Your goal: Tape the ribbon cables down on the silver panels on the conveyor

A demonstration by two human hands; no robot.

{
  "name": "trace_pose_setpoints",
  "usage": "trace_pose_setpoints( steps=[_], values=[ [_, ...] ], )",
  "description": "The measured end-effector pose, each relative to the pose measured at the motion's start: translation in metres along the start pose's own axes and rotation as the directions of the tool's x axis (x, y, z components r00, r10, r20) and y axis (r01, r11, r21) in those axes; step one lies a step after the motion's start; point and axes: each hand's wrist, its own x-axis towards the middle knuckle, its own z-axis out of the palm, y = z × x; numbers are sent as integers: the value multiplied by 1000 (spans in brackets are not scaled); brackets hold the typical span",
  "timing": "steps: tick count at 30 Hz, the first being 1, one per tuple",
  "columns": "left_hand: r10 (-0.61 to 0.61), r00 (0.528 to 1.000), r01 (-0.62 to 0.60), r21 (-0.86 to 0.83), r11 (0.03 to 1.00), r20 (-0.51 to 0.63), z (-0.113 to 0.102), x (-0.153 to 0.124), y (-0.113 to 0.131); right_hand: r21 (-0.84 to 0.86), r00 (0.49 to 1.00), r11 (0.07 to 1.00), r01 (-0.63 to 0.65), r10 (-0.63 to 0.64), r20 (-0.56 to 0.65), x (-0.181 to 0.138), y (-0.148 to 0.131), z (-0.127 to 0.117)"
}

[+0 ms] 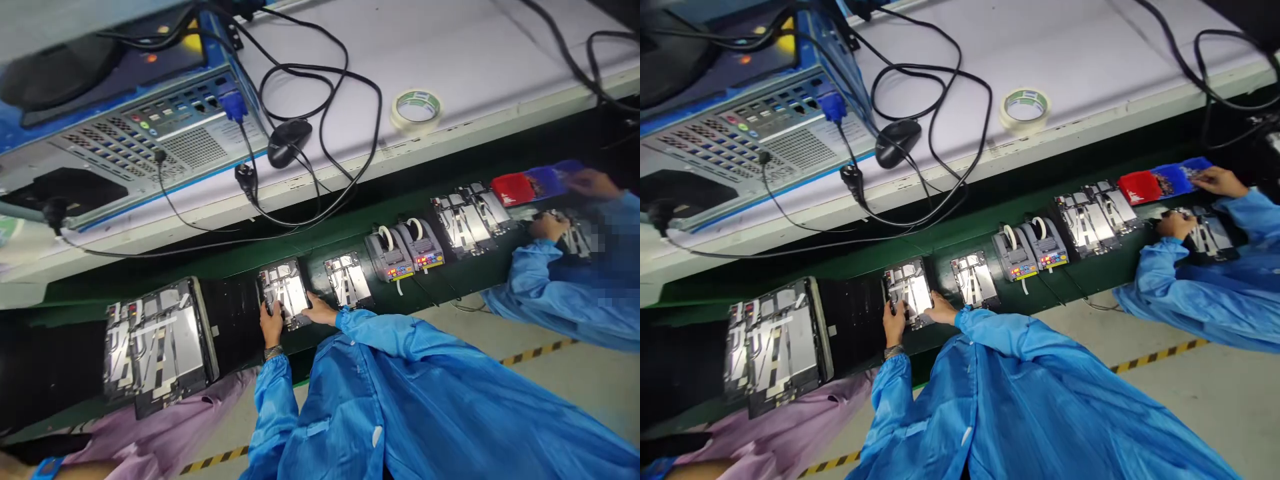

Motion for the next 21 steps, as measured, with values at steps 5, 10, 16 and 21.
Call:
trace_pose_setpoints(
  steps=[5, 10, 16, 21],
  values=[
    [123, 959, -128, -3, 992, -256, 0, -24, 28, 232, 1000, 972, -23, 25, -5, -54, 54, -61],
    [304, 914, -341, -104, 934, -269, 21, -72, 84, 408, 625, 913, -26, 334, -706, -121, 141, -174],
    [504, 858, -462, -281, 841, 98, 86, -106, 130, 603, 307, 762, 236, 530, -790, -124, 175, -269],
    [501, 840, -442, -272, 855, 209, 111, -108, 129, 680, 436, 671, 296, 538, -721, -116, 175, -292]
  ],
)
